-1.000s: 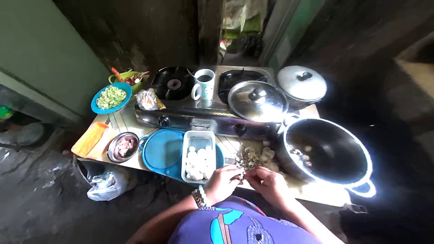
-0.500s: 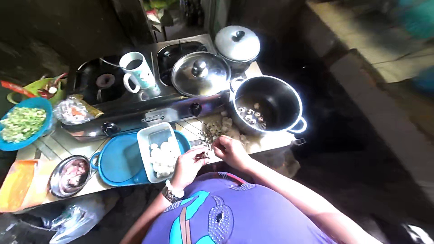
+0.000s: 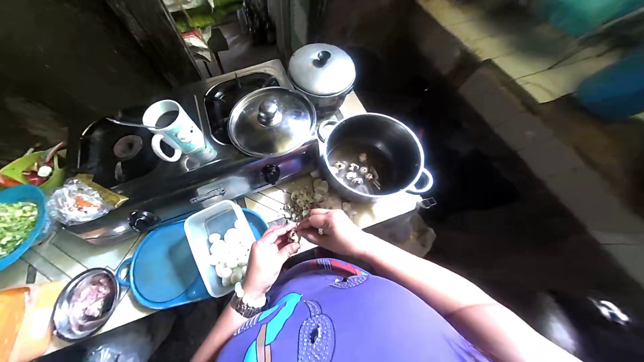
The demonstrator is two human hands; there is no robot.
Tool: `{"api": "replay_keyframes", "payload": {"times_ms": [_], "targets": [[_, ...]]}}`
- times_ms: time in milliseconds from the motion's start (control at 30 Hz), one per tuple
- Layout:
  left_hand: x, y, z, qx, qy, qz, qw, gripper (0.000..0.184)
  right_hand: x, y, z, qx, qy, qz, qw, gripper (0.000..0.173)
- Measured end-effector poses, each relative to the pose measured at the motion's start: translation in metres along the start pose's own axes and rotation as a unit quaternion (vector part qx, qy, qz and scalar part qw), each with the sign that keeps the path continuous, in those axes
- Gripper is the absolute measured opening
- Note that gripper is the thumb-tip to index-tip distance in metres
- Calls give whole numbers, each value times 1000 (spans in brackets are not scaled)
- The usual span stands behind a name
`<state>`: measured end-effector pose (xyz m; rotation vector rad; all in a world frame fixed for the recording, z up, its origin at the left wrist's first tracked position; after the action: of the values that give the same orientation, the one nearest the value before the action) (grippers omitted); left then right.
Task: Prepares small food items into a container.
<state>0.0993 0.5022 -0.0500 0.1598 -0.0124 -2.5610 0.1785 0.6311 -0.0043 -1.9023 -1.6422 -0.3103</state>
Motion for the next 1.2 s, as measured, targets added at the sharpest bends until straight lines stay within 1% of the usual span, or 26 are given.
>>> {"api": "replay_keyframes", "payload": {"times_ms": [100, 167, 300, 500, 600, 700, 767, 833, 933, 967, 1000, 1033, 1100, 1200], "targets": [[-3, 0, -1, -4, 46, -10, 999, 35, -1, 3, -6, 2, 32, -5, 999, 12], [-6, 0, -2, 0, 81, -18, 997, 32, -2, 4, -6, -19, 26, -3, 999, 11], [-14, -1, -6, 33, 124, -38, 991, 25, -1, 7, -2, -45, 8, 11, 999, 13], [-19, 0, -8, 80, 177, -77, 978, 22, -1, 14, 6, -96, -10, 15, 995, 17], [-19, 1, -7, 100, 208, -72, 970, 29, -2, 17, 9, -117, -40, 16, 992, 19], [-16, 0, -7, 94, 214, -58, 971, 34, -1, 18, 7, -111, -50, 30, 992, 19], [-15, 0, -6, 93, 214, -39, 972, 34, 3, 18, 10, -120, -37, 51, 991, 19], [-14, 1, -6, 91, 225, -32, 970, 34, 7, 16, 18, -147, -2, 60, 987, 20], [-12, 3, -7, 85, 232, -24, 969, 32, 7, 12, 35, -218, 25, 13, 976, 23], [-11, 4, -8, 86, 234, -15, 968, 29, 6, 12, 37, -219, 23, -1, 975, 27], [-10, 5, -9, 88, 233, -6, 968, 26, 4, 11, 34, -197, 16, -2, 980, 30], [-8, 6, -8, 90, 230, 5, 969, 24, 2, 9, 27, -156, 7, 5, 988, 29], [-7, 8, -8, 95, 215, 21, 972, 21, -1, 6, 11, -77, -14, 12, 997, 26], [-6, 10, -6, 90, 174, 24, 980, 20, -3, 3, -5, -13, -4, 8, 1000, 18]]}}
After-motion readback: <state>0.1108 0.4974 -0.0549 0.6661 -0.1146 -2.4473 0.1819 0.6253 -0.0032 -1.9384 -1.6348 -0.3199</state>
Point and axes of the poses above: each hand's wrist, its own y-axis away from the middle knuckle, its own x-axis out of the back of the hand, z = x × y, the point moved 8 cm from there along -y, towards the middle knuckle, and after that the axes turned 7 degrees about -z, right-handed, at the moved point
